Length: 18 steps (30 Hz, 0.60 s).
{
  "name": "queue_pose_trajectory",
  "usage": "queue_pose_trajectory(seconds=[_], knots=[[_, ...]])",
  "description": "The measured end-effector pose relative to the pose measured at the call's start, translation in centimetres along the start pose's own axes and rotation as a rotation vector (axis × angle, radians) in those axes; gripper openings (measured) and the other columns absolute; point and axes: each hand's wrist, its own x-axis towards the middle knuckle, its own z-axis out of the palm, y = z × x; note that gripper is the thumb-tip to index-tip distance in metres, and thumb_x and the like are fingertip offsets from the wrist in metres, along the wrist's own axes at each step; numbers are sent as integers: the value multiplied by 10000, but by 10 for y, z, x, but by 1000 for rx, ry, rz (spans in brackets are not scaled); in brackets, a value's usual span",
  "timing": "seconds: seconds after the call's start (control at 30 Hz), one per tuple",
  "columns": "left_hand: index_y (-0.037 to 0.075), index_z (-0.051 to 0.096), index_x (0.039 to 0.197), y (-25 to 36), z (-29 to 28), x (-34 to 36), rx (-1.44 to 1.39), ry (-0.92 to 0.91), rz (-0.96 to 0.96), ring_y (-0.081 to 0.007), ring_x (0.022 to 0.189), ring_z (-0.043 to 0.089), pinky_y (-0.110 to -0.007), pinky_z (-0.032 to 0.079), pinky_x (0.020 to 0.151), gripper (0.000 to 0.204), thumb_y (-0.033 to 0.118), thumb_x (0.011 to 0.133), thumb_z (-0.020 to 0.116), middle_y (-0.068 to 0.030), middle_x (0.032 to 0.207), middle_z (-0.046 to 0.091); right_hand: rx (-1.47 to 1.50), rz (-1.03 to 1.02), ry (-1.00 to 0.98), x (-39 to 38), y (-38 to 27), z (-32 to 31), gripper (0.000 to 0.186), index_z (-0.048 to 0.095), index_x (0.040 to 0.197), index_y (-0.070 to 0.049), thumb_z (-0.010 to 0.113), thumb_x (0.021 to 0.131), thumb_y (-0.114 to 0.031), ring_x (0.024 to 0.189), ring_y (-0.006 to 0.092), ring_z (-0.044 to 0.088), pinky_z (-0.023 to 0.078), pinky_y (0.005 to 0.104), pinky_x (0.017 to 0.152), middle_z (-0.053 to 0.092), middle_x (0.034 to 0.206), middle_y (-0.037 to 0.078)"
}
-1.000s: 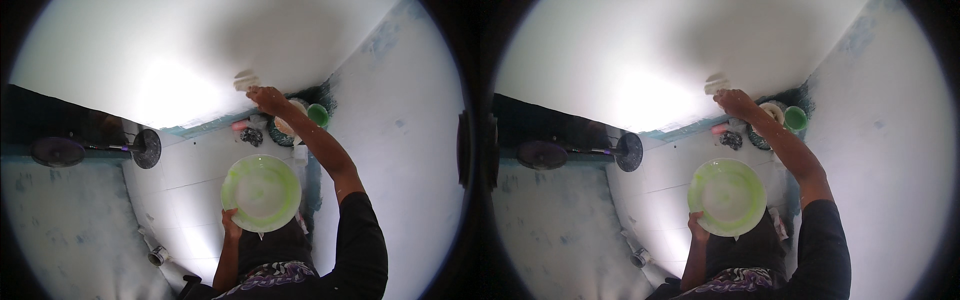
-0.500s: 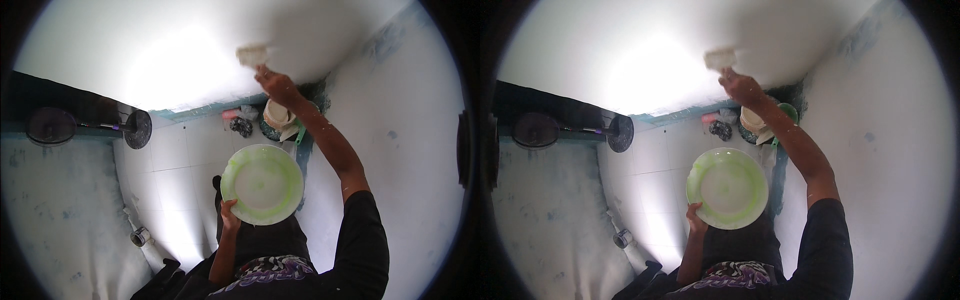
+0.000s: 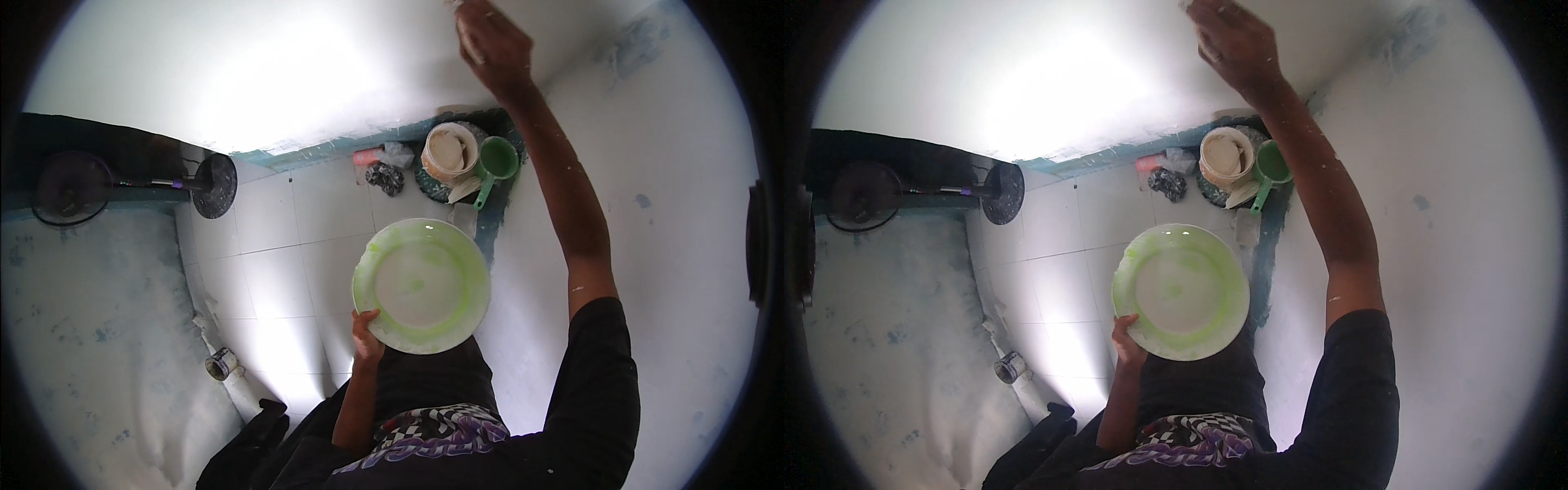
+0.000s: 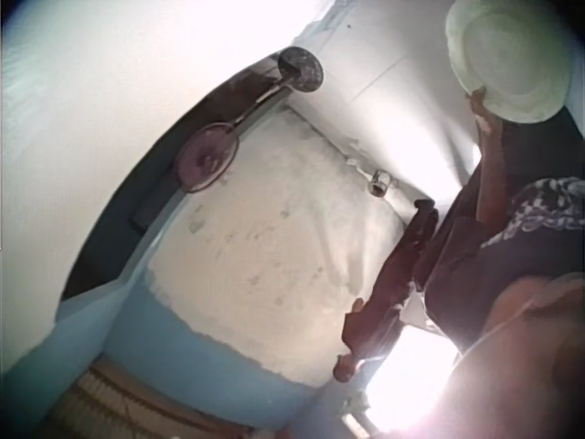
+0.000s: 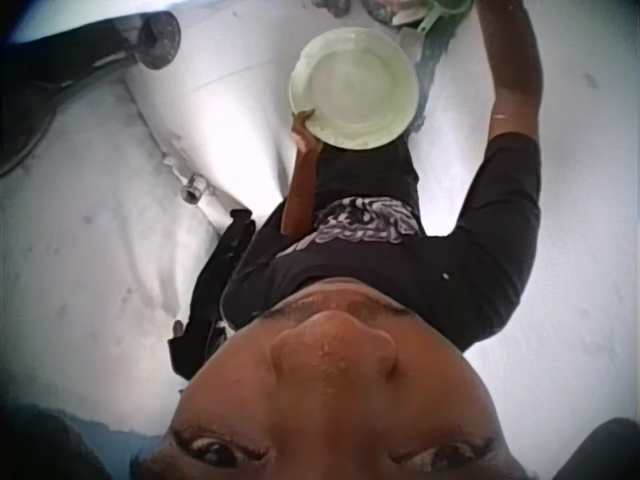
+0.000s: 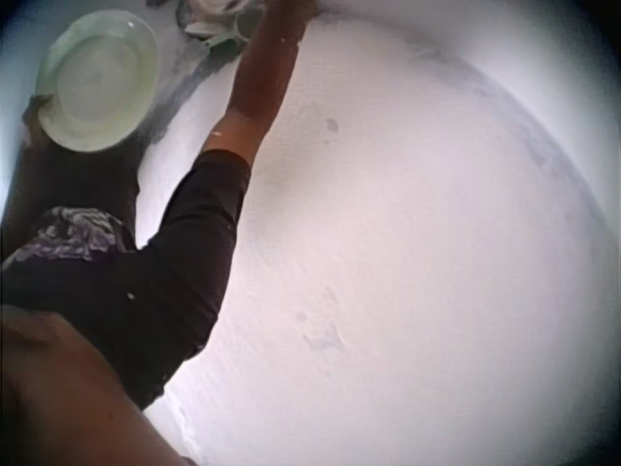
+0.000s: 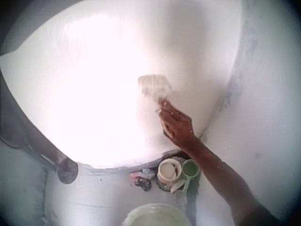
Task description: The person paints a white ceiling using a brush and a green bowl of paint. They repeatedly dip the brush into the bowl and apply paint to the ceiling surface in a small room with a standing fan and tiled floor.
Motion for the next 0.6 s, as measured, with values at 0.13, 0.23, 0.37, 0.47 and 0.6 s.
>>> queue_pose_trajectory(seconds=[0.13, 0.23, 0.37, 0.47, 0.6], knots=[[41, 483, 1189, 9, -9, 1, 31, 14, 43, -281, 1017, 548, -412, 463, 902, 465, 172, 749, 551, -122, 1080, 543, 96, 174, -475, -79, -40, 30, 308, 609, 1065, -83, 656, 760, -71, 1032, 289, 627, 540, 378, 849, 569, 1259, 120], [38, 481, 1195, 22, -11, -5, 11, -26, 29, -281, 1024, 546, -412, 466, 904, 471, 171, 749, 550, -124, 1090, 544, 149, 271, -878, -124, -47, 37, 304, 593, 1088, -54, 611, 785, -50, 1097, 279, 596, 537, 371, 837, 544, 1297, 133], [29, 506, 1134, 25, -37, -4, 66, 3, 85, -259, 1016, 547, -391, 454, 898, 391, 151, 765, 544, -119, 1068, 551, 12, 165, -607, -101, -21, 11, 260, 613, 1033, -52, 613, 774, -34, 1079, 270, 605, 540, 367, 830, 609, 1204, 128], [32, 502, 1151, 33, -30, -5, 19, -40, 98, -267, 1024, 552, -397, 457, 900, 407, 154, 764, 546, -124, 1074, 553, -38, 132, -210, -19, 1, -31, 266, 612, 1016, -42, 655, 755, -11, 1036, 282, 632, 554, 346, 819, 613, 1199, 136], [47, 488, 1189, 17, -20, 6, 8, -56, 10, -283, 1047, 553, -416, 461, 915, 448, 174, 763, 553, -127, 1109, 546, -124, 38, -21, 0, 15, -56, 281, 604, 1048, -63, 662, 773, -50, 1092, 265, 604, 550, 344, 834, 589, 1234, 124]])
